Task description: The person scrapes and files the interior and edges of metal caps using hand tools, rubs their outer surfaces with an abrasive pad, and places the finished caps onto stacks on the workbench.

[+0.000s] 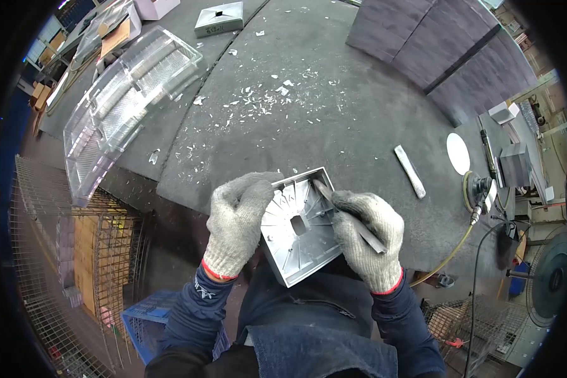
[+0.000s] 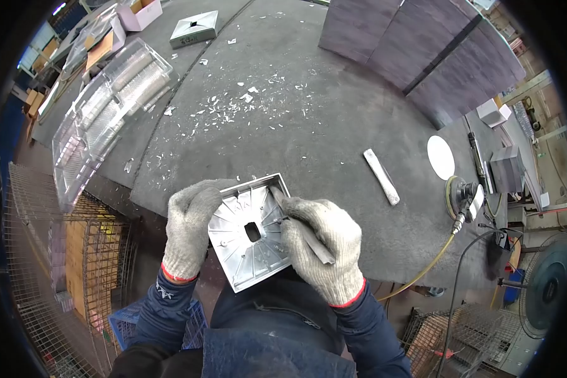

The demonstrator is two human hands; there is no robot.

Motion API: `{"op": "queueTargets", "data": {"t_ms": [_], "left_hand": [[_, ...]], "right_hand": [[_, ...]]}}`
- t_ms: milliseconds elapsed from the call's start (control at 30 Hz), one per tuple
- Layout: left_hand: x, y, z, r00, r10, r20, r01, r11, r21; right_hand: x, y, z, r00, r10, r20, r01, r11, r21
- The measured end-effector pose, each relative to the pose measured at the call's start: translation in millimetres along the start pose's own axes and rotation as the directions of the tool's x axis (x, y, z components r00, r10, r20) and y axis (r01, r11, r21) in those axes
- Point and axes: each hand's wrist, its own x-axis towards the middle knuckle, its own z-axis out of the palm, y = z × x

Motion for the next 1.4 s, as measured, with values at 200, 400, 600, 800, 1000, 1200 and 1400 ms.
{"op": "queueTargets", "data": {"t_ms": [200, 400, 600, 800, 1000, 1200, 1400], "left_hand": [[0.4, 4.2, 0.0, 1.0, -0.014, 0.01, 0.014, 1.0, 0.016], [2.3, 4.3, -1.5, 1.0, 0.027, -0.002, -0.027, 0.996, 0.081], [3.0, -0.2, -2.2, 1.0, 0.011, -0.008, -0.011, 0.998, 0.057], [3.0, 1.2, -1.5, 1.0, -0.022, -0.011, 0.022, 0.999, 0.028], [5.0, 0.9, -2.0, 1.0, -0.023, -0.015, 0.023, 0.999, 0.028], [4.2, 4.0, -1.2, 0.999, -0.032, -0.026, 0.034, 0.998, 0.045], [5.3, 1.7, -2.8, 1.0, -0.009, -0.017, 0.01, 0.998, 0.058]], "right_hand": [[-3.1, -3.9, -3.1, 0.998, 0.064, -0.005, -0.063, 0.987, 0.15], [6.1, -5.5, -5.8, 0.995, -0.049, 0.086, 0.044, 0.997, 0.058], [-1.4, -15.1, 5.0, 0.997, -0.028, 0.067, 0.013, 0.975, 0.221], [-5.5, -13.7, 16.3, 0.998, -0.057, -0.013, 0.058, 0.974, 0.217], [-1.4, -14.8, 14.0, 0.997, -0.049, -0.056, 0.062, 0.96, 0.272], [-3.0, -16.3, 15.7, 1.0, -0.022, -0.003, 0.023, 0.975, 0.22], [-4.0, -17.0, 15.4, 0.998, -0.064, -0.003, 0.063, 0.986, 0.155]]}}
